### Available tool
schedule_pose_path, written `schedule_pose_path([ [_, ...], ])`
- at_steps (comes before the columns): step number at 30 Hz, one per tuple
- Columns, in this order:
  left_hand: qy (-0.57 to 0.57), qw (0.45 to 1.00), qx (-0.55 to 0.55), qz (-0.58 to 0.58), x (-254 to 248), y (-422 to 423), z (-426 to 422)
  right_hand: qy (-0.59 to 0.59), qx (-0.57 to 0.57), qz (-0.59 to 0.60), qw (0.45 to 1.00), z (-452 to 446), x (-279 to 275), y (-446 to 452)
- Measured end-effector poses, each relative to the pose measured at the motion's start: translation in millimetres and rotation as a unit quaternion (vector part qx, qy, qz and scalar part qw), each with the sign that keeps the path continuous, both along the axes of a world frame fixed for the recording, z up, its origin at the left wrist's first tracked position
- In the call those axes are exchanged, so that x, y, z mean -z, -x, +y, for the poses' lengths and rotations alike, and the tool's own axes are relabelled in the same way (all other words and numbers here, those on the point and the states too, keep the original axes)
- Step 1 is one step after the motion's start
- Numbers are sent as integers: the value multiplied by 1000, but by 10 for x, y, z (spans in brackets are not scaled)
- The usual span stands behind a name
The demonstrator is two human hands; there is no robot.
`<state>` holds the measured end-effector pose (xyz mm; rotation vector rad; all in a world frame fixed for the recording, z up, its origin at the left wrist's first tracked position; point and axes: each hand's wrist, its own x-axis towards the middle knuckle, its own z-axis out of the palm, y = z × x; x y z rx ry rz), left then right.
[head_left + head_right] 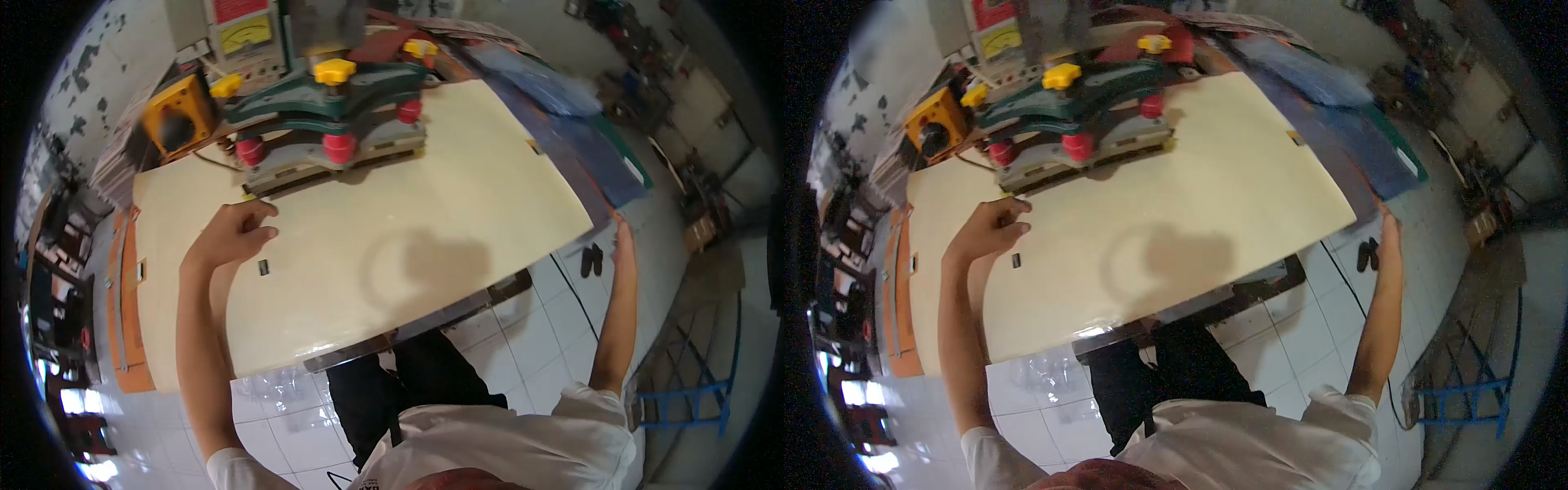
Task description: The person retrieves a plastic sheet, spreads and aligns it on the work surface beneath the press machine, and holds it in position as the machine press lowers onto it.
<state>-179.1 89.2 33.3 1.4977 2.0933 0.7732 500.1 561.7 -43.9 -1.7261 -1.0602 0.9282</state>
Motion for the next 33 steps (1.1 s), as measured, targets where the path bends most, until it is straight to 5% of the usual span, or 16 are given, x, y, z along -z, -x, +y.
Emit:
schedule_pose_path([
  [3,10,1000,-14,-4,-18,-26,4,121,-70,239,961,-293,36,27],
  [7,0,999,-33,-31,30,-24,20,124,-125,262,949,-440,189,146],
  [12,-2,999,-35,-34,-22,-74,2,107,-36,418,902,-415,517,153],
  [33,-39,999,7,7,81,39,-14,149,3,445,883,-268,1200,-253],
])
